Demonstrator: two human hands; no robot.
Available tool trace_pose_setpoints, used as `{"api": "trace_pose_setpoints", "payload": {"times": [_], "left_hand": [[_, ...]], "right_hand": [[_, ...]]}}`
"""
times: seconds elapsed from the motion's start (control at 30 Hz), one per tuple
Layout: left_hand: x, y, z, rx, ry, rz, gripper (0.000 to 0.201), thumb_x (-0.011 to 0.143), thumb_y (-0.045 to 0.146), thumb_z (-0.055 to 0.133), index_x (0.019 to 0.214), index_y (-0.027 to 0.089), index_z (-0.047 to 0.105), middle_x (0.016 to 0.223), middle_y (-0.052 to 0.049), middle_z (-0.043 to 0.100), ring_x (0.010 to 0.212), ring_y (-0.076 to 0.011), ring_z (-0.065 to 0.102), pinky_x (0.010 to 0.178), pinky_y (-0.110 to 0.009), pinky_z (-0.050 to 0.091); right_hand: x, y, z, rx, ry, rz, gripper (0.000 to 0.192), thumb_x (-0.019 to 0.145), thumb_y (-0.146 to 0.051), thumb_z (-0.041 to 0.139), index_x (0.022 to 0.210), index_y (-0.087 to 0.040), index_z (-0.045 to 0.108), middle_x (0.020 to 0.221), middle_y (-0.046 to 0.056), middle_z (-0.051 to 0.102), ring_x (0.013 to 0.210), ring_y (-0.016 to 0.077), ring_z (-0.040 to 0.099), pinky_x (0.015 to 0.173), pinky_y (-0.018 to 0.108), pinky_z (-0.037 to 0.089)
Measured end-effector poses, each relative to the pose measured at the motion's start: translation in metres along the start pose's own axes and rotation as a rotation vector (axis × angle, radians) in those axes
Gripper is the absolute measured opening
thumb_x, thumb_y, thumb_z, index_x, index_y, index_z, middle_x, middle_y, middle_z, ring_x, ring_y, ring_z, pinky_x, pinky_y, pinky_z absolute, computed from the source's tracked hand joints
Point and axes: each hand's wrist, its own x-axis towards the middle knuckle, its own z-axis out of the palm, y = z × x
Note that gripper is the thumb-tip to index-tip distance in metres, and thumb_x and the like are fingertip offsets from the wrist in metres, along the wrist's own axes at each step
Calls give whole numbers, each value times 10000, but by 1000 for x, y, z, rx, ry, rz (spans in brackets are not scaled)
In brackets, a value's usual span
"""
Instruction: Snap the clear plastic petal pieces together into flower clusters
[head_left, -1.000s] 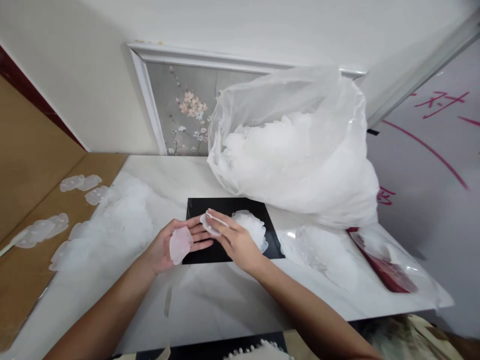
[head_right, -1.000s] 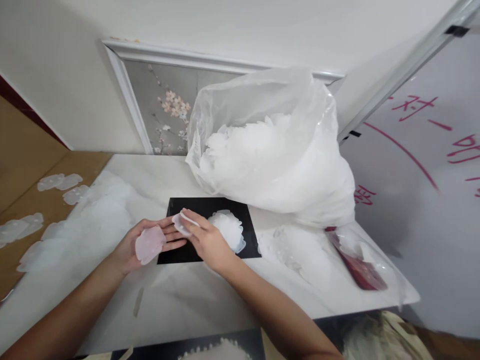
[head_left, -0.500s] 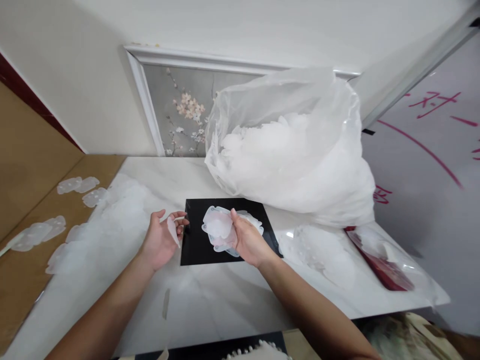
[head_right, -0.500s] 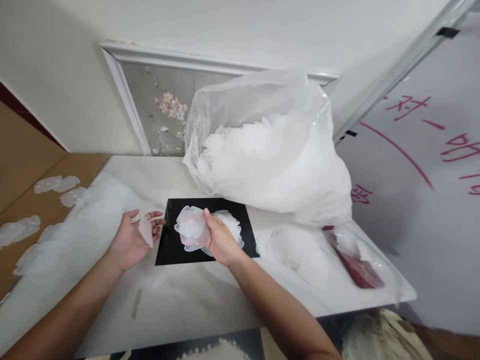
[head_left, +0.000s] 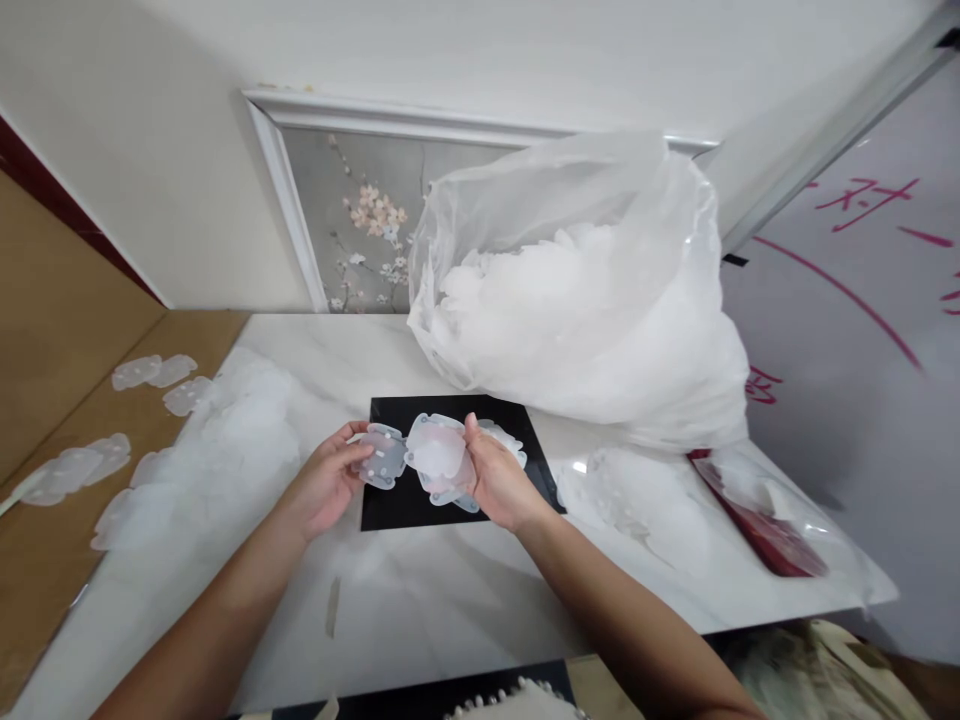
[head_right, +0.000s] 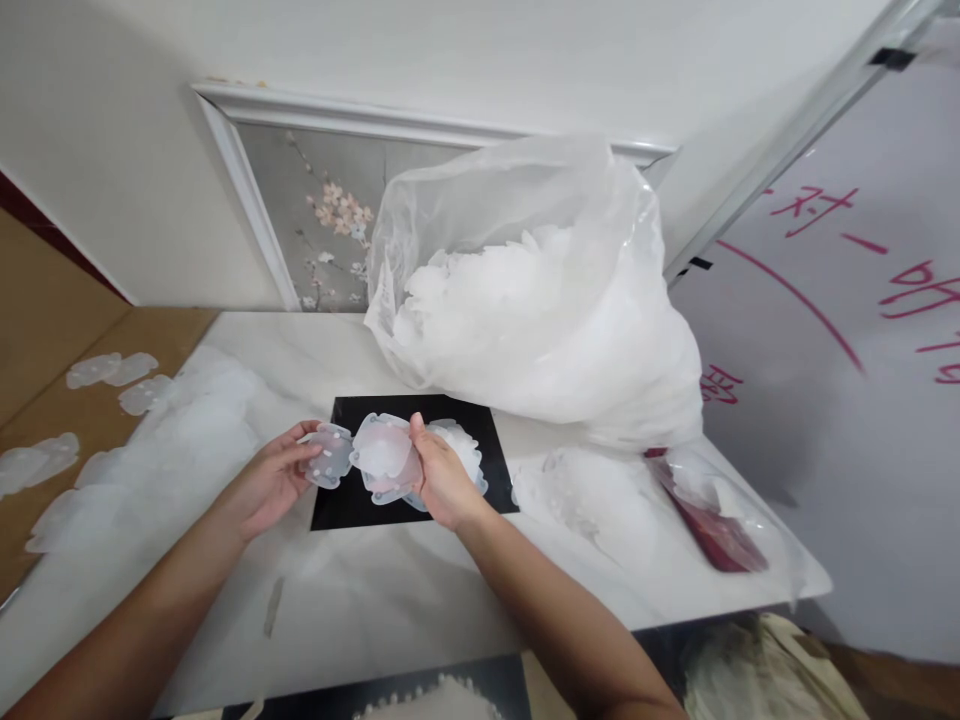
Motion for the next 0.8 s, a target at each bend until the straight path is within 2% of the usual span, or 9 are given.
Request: {"api": "trace_pose_setpoints", "payload": {"times": [0.17,0.27,0.5,0.67,0.8], "left_hand": [[2,0,-1,-57,75,41,225,689,23,698,810,177,587,732,8,690,624,-109,630,562,-196,509],[3,0,-1,-83,76,55,230,690,36,698,799,190,566,761,7,700,666,-133,659,580,-225,531],[3,0,-3,-107,-36,59,270,745,84,661,993,192,656,1011,-54,739,878,-192,700,718,-297,590],[1,1,-4,-151,-113,73,291,774,99,623,1045,190,679,1072,-63,735,936,-197,690,774,-314,588],[-2,4,-2,-176,-156,66,321,776,122,606,1083,193,669,1084,-71,737,959,-212,688,829,-344,567]], "right_hand": [[-1,-1,0,-28,16,-5,546,767,-706,626,881,-174,661,787,58,701,833,231,693,595,315,581],[-1,-1,-1,-14,28,4,529,754,-693,652,868,-177,653,797,56,702,831,229,693,597,315,583],[1,0,-2,37,71,20,398,802,-570,678,839,-175,646,789,45,701,833,227,691,634,336,591],[0,-2,0,66,89,37,342,784,-513,705,818,-180,637,769,36,685,797,230,678,612,335,579],[-3,-2,3,-13,86,-86,343,761,-510,728,728,-195,598,676,2,603,642,166,609,530,274,531]]}}
